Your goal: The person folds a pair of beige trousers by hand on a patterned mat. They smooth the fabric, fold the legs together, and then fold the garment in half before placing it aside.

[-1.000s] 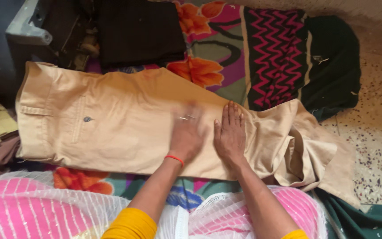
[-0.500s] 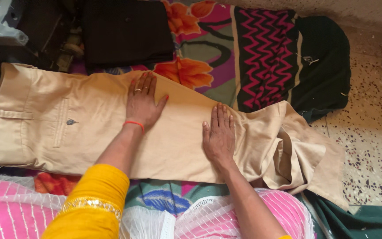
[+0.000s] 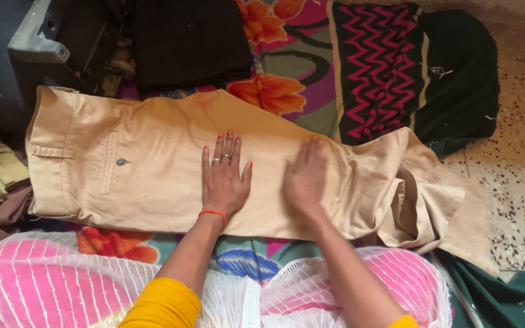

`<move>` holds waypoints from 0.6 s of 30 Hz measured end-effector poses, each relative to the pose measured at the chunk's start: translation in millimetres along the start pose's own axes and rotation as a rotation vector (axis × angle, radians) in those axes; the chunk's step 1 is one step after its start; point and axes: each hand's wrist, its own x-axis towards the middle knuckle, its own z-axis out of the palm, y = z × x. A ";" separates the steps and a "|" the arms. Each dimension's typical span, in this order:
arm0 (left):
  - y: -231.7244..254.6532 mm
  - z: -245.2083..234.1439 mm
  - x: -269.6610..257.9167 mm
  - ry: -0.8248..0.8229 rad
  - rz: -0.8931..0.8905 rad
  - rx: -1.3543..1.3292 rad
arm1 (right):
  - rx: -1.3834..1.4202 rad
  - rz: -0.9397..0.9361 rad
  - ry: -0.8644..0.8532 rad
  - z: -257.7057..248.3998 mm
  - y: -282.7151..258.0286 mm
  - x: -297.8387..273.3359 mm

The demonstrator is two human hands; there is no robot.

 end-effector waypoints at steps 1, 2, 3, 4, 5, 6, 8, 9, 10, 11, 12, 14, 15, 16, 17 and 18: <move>1.4 0.1 0.8 -0.008 -0.003 -0.007 | 0.107 -0.024 0.021 3.8 -17.7 -7.3; 1.6 0.0 1.7 -0.015 -0.006 -0.010 | 0.216 -0.051 0.043 6.3 -34.7 -11.7; 1.1 0.2 2.0 -0.021 -0.010 -0.014 | 0.223 -0.109 0.010 7.2 -48.0 -13.1; -1.3 0.5 1.4 -0.017 -0.007 -0.014 | 0.235 -0.164 -0.025 8.4 -60.8 -15.4; -3.0 1.4 2.0 -0.014 -0.003 -0.015 | 0.246 -0.219 -0.059 7.8 -67.9 -16.5; -4.8 2.2 0.6 -0.014 -0.001 -0.016 | 0.231 -0.253 -0.071 5.5 -69.8 -18.1; -5.7 4.3 -0.7 -0.021 -0.005 -0.026 | 0.193 -0.321 -0.091 -4.6 -54.7 -15.2; -3.4 5.9 -1.1 -0.022 -0.006 -0.035 | 0.197 -0.292 -0.077 -10.0 -44.1 -15.3; -3.1 6.4 -0.3 -0.017 -0.001 -0.026 | 0.203 -0.265 -0.060 -14.4 -33.3 -14.5; -3.8 6.2 0.0 -0.012 0.004 -0.016 | 0.209 -0.238 -0.043 -18.7 -21.4 -13.9; -4.7 5.6 1.0 -0.004 0.008 -0.005 | 0.158 -0.185 -0.033 -23.7 -7.4 -12.6; -5.8 4.8 0.2 0.001 -0.002 -0.012 | 0.055 -0.073 -0.016 -32.1 18.8 -15.0; -5.4 4.1 -2.0 -0.001 -0.007 -0.017 | 0.051 -0.075 -0.009 -32.6 26.6 -18.3; -1.7 3.8 -1.3 0.025 -0.023 -0.025 | 0.044 -0.079 0.003 -34.0 34.8 -18.5; 4.4 3.5 -0.6 0.051 -0.039 -0.034 | 0.037 -0.083 0.015 -35.0 41.1 -19.1; 7.0 1.0 -0.9 0.076 -0.059 -0.035 | 0.028 -0.081 0.017 -33.4 42.4 -19.2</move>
